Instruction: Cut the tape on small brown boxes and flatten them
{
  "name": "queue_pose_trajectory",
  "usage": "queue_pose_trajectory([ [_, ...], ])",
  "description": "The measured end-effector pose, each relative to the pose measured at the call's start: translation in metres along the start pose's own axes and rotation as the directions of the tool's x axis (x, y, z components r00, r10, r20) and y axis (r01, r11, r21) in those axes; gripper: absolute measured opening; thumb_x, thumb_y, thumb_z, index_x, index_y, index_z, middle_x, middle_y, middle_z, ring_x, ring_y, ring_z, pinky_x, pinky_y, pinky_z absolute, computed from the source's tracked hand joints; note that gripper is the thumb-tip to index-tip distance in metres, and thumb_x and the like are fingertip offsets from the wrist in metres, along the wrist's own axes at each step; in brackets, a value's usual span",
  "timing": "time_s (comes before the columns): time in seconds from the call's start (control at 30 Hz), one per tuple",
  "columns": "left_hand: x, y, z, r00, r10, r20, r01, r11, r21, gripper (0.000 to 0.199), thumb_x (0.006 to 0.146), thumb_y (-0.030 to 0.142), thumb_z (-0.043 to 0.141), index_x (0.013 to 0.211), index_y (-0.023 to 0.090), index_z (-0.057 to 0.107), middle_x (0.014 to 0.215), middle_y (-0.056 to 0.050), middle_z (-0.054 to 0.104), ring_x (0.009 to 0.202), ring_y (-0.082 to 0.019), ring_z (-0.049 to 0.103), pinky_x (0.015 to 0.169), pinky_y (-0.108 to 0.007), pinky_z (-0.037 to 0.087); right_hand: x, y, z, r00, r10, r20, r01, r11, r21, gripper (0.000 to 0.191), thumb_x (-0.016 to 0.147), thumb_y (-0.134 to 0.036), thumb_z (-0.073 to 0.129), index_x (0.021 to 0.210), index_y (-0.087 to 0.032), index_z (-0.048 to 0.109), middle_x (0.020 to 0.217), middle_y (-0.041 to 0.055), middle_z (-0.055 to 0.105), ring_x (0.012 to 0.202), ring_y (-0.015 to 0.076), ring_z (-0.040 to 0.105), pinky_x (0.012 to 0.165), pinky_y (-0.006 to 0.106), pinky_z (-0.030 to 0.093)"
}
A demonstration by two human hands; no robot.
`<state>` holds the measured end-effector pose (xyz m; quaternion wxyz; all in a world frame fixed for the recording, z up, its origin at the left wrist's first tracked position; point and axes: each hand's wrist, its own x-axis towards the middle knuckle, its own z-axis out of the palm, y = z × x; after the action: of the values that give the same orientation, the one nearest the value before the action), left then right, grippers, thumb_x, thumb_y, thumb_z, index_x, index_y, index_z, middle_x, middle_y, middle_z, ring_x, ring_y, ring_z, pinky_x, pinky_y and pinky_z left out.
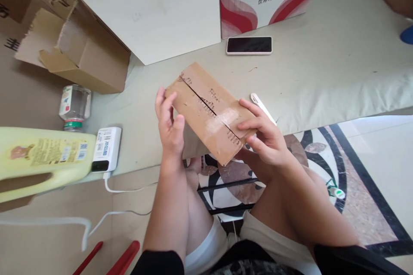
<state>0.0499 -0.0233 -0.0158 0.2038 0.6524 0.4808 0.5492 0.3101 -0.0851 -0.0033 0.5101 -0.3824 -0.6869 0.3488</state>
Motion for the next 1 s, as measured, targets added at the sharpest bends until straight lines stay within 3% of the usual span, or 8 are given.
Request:
queue_pose_trajectory([
  [0.13,-0.003,0.001,0.005,0.997,0.077,0.019,-0.078,0.993,0.087,0.050,0.090,0.066,0.053,0.126,0.031,0.061,0.162,-0.006,0.033,0.156,-0.032,0.024,0.128,-0.052,0.019,0.002,0.003,-0.001,0.999,-0.039,-0.004,0.039,0.998,-0.052,0.024,0.097,-0.045,0.057,0.108,-0.027,0.068,0.156,0.0058,0.051,0.141,0.0292,0.052,0.110,0.051,0.049],
  [0.43,-0.001,0.001,0.010,0.998,0.061,-0.010,-0.059,0.993,0.100,0.048,0.089,0.064,0.050,0.116,0.026,0.060,0.155,-0.010,0.035,0.153,-0.035,0.027,0.123,-0.053,0.029,0.003,0.000,0.003,0.980,-0.004,-0.197,-0.013,0.997,-0.082,0.027,0.097,-0.045,0.050,0.105,-0.025,0.067,0.136,0.0097,0.064,0.129,0.0284,0.061,0.104,0.050,0.052],
  [0.53,-0.001,0.001,0.010,0.997,0.063,-0.037,-0.058,0.991,0.124,0.048,0.089,0.064,0.049,0.115,0.026,0.059,0.154,-0.010,0.036,0.153,-0.033,0.027,0.124,-0.053,0.026,0.006,0.010,-0.006,0.886,0.155,-0.438,-0.268,0.941,-0.209,0.025,0.094,-0.037,0.050,0.109,-0.024,0.064,0.113,0.0099,0.070,0.107,0.0257,0.069,0.092,0.047,0.055],
  [0.6,-0.002,0.001,0.011,0.996,0.078,-0.043,-0.072,0.990,0.122,0.047,0.089,0.064,0.049,0.115,0.026,0.059,0.154,-0.010,0.037,0.152,-0.033,0.028,0.124,-0.052,0.026,0.009,0.019,-0.015,0.820,0.279,-0.500,-0.492,0.790,-0.366,0.028,0.088,-0.033,0.055,0.112,-0.022,0.064,0.113,0.0113,0.068,0.099,0.0259,0.068,0.087,0.047,0.055],
  [0.7,-0.002,0.000,0.012,0.995,0.091,-0.045,-0.085,0.989,0.122,0.045,0.089,0.062,0.048,0.115,0.026,0.059,0.154,-0.010,0.037,0.152,-0.033,0.029,0.125,-0.053,0.025,0.011,0.030,-0.024,0.787,0.457,-0.413,-0.615,0.538,-0.577,0.042,0.083,-0.032,0.061,0.123,-0.020,0.064,0.121,0.0157,0.066,0.102,0.0315,0.066,0.087,0.051,0.053],
  [0.77,-0.002,0.000,0.013,0.995,0.082,-0.049,-0.074,0.987,0.146,0.045,0.089,0.062,0.048,0.115,0.026,0.059,0.154,-0.010,0.037,0.152,-0.033,0.029,0.125,-0.054,0.023,0.012,0.033,-0.028,0.776,0.532,-0.340,-0.601,0.459,-0.654,0.044,0.084,-0.029,0.060,0.126,-0.019,0.064,0.119,0.0160,0.068,0.103,0.0334,0.065,0.087,0.051,0.053],
  [0.9,-0.001,0.002,0.014,0.996,0.065,-0.054,-0.055,0.983,0.176,0.046,0.089,0.063,0.047,0.115,0.026,0.058,0.154,-0.010,0.037,0.152,-0.032,0.029,0.125,-0.054,0.022,0.016,0.030,-0.031,0.711,0.642,-0.286,-0.650,0.446,-0.615,0.044,0.084,-0.027,0.059,0.127,-0.020,0.066,0.107,0.0110,0.073,0.091,0.0289,0.067,0.082,0.046,0.053],
  [1.0,-0.002,0.002,0.014,0.995,0.085,-0.055,-0.075,0.985,0.157,0.045,0.089,0.062,0.048,0.116,0.026,0.058,0.154,-0.010,0.037,0.151,-0.032,0.029,0.125,-0.053,0.022,0.016,0.026,-0.032,0.658,0.688,-0.306,-0.748,0.550,-0.372,0.049,0.082,-0.033,0.062,0.129,-0.019,0.063,0.103,0.0089,0.071,0.075,0.0214,0.066,0.070,0.039,0.054],
])
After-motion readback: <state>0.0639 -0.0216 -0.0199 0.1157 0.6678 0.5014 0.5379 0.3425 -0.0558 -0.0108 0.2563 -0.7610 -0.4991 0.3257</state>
